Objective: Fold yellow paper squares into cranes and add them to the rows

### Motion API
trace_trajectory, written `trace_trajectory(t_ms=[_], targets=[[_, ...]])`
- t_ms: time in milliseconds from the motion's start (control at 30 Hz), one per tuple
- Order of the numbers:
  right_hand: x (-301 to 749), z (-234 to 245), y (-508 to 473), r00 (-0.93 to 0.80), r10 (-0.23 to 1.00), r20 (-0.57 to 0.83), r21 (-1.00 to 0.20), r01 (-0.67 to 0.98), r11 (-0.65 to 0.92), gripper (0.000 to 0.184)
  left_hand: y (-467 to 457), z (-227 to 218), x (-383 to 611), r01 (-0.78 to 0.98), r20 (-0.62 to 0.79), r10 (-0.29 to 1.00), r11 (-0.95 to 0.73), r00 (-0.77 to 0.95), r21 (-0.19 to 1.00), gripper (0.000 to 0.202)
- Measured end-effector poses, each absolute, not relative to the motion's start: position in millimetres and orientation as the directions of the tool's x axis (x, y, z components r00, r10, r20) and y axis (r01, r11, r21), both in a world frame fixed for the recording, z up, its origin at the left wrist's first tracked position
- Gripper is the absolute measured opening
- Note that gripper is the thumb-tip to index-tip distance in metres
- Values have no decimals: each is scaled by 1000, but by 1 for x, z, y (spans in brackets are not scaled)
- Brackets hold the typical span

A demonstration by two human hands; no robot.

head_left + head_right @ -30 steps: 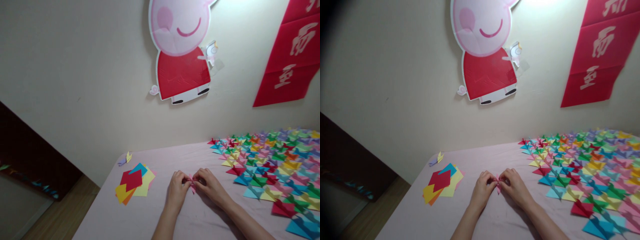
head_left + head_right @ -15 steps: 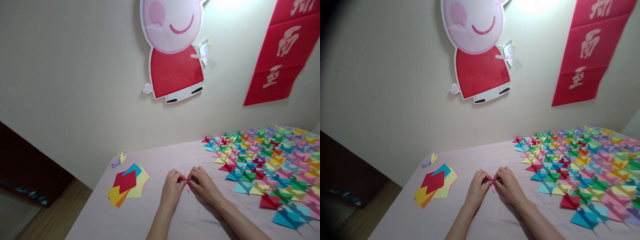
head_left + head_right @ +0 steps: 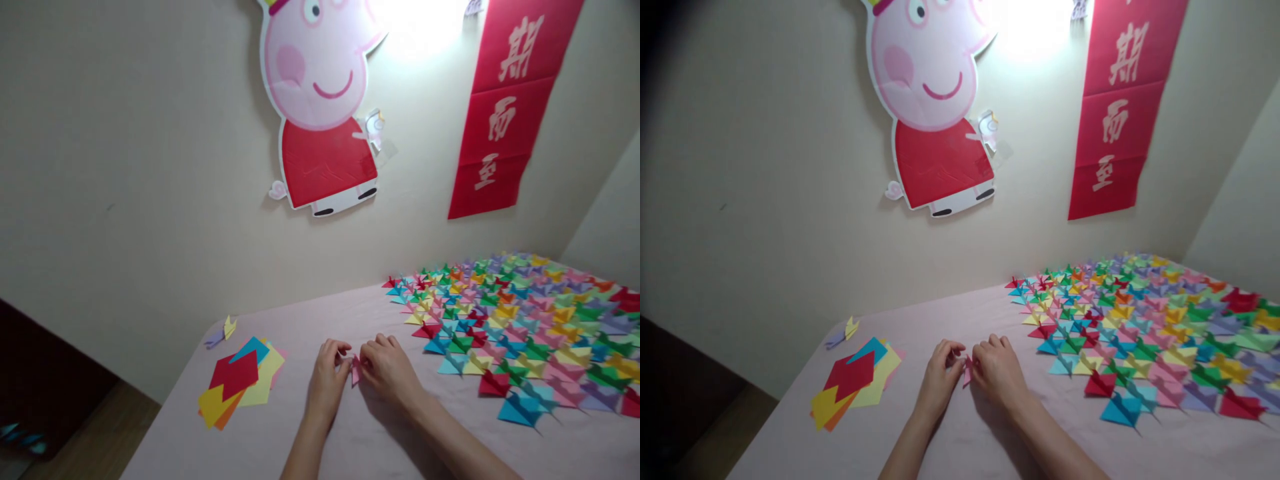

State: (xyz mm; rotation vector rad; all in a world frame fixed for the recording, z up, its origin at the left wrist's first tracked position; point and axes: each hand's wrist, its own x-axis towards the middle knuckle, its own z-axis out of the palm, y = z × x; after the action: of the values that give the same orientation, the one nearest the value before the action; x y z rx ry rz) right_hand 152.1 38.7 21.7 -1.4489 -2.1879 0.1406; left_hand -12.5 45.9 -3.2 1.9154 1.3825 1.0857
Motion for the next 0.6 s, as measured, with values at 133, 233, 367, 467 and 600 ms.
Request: trace_trajectory(t_ms=[133, 233, 367, 467, 600], targets=[[189, 36, 16, -229, 902, 367, -295, 891, 346, 21, 43, -1, -12, 497, 297, 945, -326, 139, 804, 17], [239, 43, -8, -122, 889, 441, -223, 945, 240, 26, 37, -2, -9, 490, 285, 946, -324, 155, 809, 15], [299, 44, -31, -90, 821, 563, -57, 987, 147, 21, 26, -2, -2, 486, 277, 946, -325, 172, 811, 17], [316, 37, -38, -63, 813, 579, 16, 998, 66, 24, 20, -3, 1, 485, 280, 944, -330, 175, 809, 18], [307, 25, -38, -35, 834, 550, 39, 999, 17, 26, 17, -4, 0, 489, 288, 944, -330, 160, 808, 20]])
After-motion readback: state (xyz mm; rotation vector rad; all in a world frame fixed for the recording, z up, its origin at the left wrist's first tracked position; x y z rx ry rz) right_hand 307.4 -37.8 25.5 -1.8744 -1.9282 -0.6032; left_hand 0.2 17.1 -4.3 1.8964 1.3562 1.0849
